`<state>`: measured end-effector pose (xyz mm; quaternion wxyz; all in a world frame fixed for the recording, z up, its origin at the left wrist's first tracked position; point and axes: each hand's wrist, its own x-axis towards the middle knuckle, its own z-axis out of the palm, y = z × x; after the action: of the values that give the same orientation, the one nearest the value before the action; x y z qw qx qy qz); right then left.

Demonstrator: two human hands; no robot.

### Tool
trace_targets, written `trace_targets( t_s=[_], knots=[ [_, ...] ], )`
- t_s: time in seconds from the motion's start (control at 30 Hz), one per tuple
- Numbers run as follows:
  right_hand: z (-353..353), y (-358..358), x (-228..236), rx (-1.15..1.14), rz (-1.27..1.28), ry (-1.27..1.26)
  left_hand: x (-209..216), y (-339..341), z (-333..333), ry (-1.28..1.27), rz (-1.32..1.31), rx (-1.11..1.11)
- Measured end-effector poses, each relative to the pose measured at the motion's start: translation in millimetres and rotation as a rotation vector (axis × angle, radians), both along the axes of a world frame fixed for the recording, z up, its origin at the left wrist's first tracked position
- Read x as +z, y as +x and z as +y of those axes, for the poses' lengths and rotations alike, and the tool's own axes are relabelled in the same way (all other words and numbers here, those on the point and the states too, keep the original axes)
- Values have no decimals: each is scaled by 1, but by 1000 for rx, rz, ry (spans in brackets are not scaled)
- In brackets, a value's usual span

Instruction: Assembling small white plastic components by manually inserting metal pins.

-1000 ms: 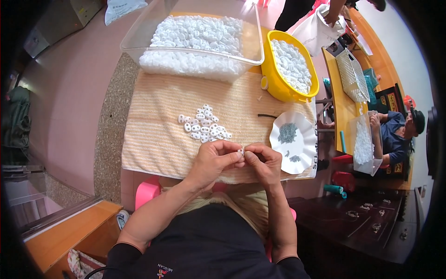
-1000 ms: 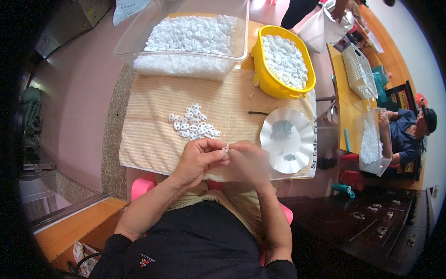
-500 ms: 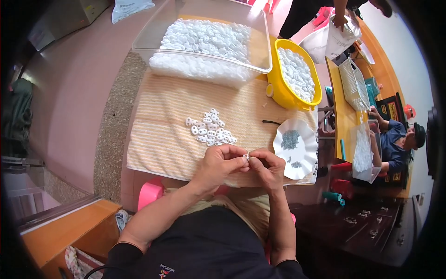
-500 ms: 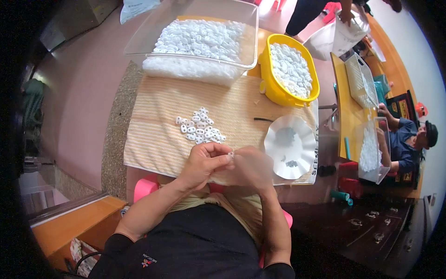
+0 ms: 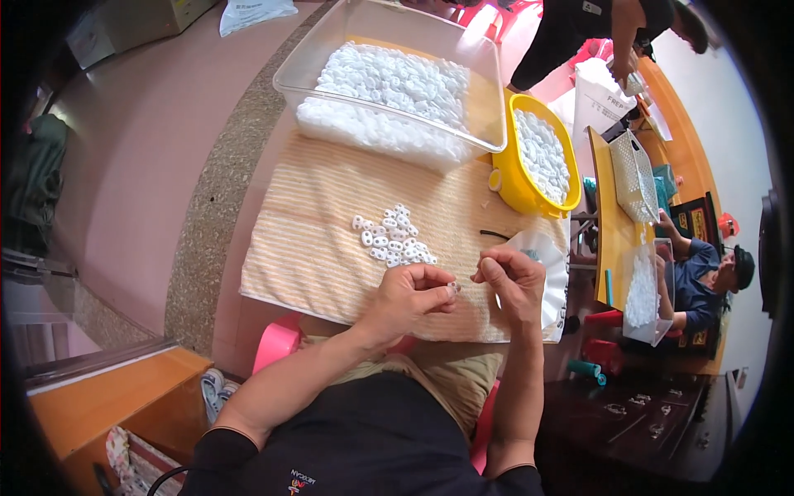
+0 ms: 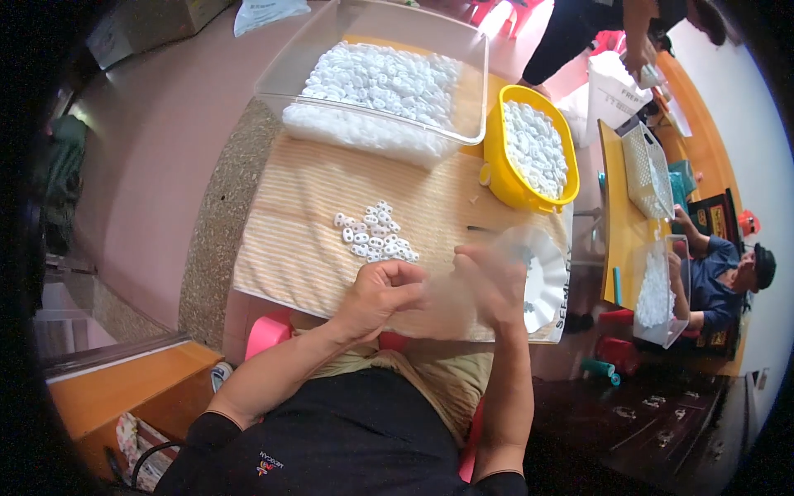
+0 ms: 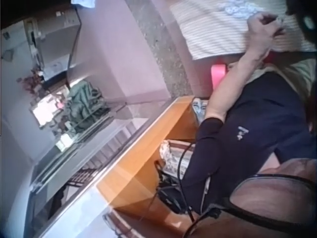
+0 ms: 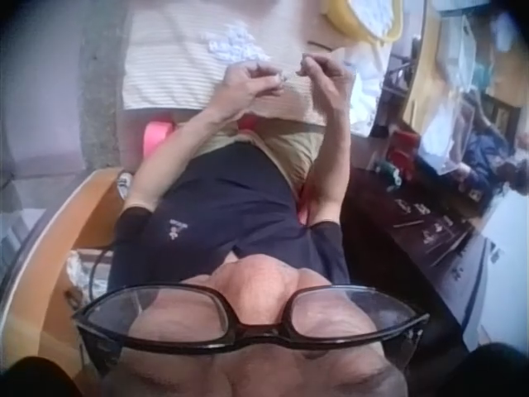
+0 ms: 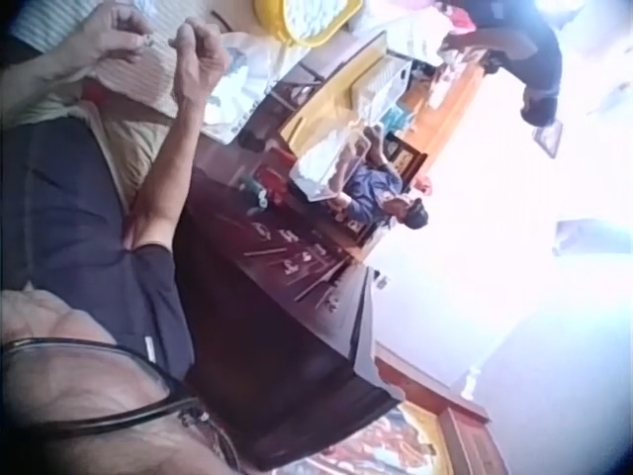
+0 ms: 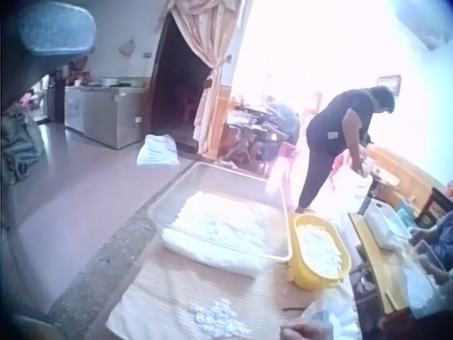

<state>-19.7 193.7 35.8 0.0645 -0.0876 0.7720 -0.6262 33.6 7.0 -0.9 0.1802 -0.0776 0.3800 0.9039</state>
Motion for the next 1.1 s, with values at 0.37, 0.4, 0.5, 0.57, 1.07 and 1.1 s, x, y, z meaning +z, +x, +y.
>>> trace_targets(
  t_s=[0.37, 0.4, 0.5, 0.57, 1.07, 1.1],
  knots=[
    [-75, -57, 28, 458, 66, 478, 3, 4, 6, -150, 90, -55],
    [-80, -59, 26, 465, 61, 482, 2, 5, 6, -178, 88, -81],
    [-88, -61, 23, 575, 131, 617, 5, 7, 7, -169, 37, -130],
    [-90, -59, 22, 654, 185, 788, 5, 9, 8, -133, -8, -154],
    [-77, -40, 13, 567, 263, 725, 5, 9, 10, -156, 17, -171],
    [-74, -39, 12, 567, 263, 723, 2, 9, 12, -153, 40, -150]
  ],
)
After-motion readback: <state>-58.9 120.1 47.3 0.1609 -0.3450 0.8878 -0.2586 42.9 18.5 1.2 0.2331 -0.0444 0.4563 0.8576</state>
